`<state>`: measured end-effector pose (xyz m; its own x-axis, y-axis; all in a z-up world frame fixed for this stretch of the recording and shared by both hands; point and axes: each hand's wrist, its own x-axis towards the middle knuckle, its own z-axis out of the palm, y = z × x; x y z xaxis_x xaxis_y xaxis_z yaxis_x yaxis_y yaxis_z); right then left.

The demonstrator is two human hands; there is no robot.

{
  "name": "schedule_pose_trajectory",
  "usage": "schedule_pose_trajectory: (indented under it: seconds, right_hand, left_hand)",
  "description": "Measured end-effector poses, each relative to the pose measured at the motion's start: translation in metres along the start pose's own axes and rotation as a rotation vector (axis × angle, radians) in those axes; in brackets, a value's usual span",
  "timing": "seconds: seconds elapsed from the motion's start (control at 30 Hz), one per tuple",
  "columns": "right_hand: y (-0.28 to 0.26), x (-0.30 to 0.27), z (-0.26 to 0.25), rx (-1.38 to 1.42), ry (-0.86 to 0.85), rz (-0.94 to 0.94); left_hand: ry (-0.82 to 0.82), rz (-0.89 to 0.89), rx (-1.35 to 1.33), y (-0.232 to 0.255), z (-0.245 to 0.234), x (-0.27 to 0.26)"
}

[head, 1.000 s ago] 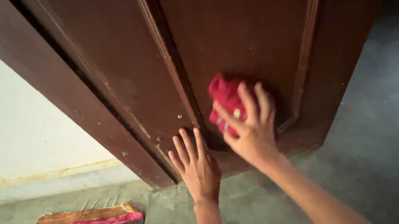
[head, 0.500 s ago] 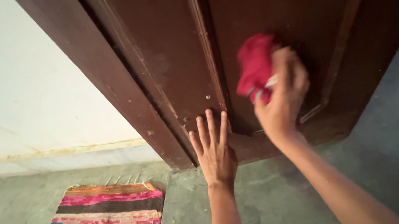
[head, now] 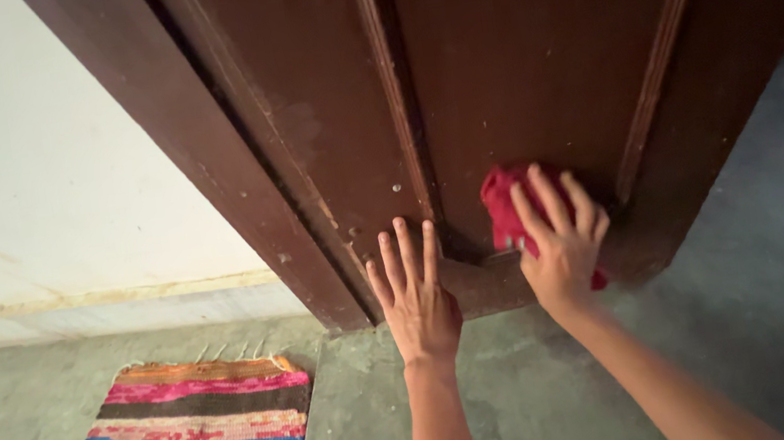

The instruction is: The person wipes a brown wooden door with a red cloth. They systematically clean the door's surface, moving from the upper panels down to the lower sections and the door handle area.

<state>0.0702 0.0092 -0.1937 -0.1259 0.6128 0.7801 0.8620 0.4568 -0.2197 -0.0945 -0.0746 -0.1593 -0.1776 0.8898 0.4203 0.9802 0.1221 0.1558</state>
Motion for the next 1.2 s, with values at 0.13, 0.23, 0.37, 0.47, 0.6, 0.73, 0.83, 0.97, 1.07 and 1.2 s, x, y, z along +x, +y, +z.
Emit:
schedule_pose_trajectory:
  seconds: [0.13,0.23,0.37,0.47,0.6,0.73,0.83,0.97,1.07,1.2]
  right_hand:
    - [-0.022,0.013,0.001,0.08,0.059,0.027]
    - [-0.024,0.002,0.01,0.003,-0.01,-0.123]
    - [-0.008,-0.04,0.015,-0.031,-0.23,-0.361]
    - [0.02,-0.048,0.016,-0.028,-0.362,-0.39]
    - [0.052,-0.044,0.011,-0.082,-0.379,-0.493]
    - [0.06,-0.05,0.003,-0.106,-0.359,-0.325]
    - [0.049,-0.059,-0.002,-0.108,-0.347,-0.115]
    - [0.024,-0.055,0.003,0.023,-0.247,-0.242]
    - [0.001,-0.036,0.007,0.12,-0.19,-0.343]
    - [-0.023,0.009,0.003,0.093,0.057,-0.236]
  left_hand:
    - [0.01,0.005,0.054,-0.002,0.006,0.001]
    - [0.006,-0.004,0.034,-0.001,0.01,0.002]
    - [-0.008,-0.033,-0.021,0.003,0.014,0.0]
    - [-0.008,-0.032,-0.055,0.001,0.012,0.0]
    - [-0.048,-0.013,-0.005,-0.006,0.009,-0.005]
    - [-0.096,-0.052,0.058,-0.009,0.012,-0.014]
    - [-0.137,-0.071,0.054,-0.011,0.016,-0.021]
    - [-0.117,-0.082,0.048,-0.016,0.021,-0.027]
    - [-0.175,-0.082,0.089,-0.014,0.021,-0.026]
    - [-0.117,-0.049,0.091,-0.007,0.016,-0.02]
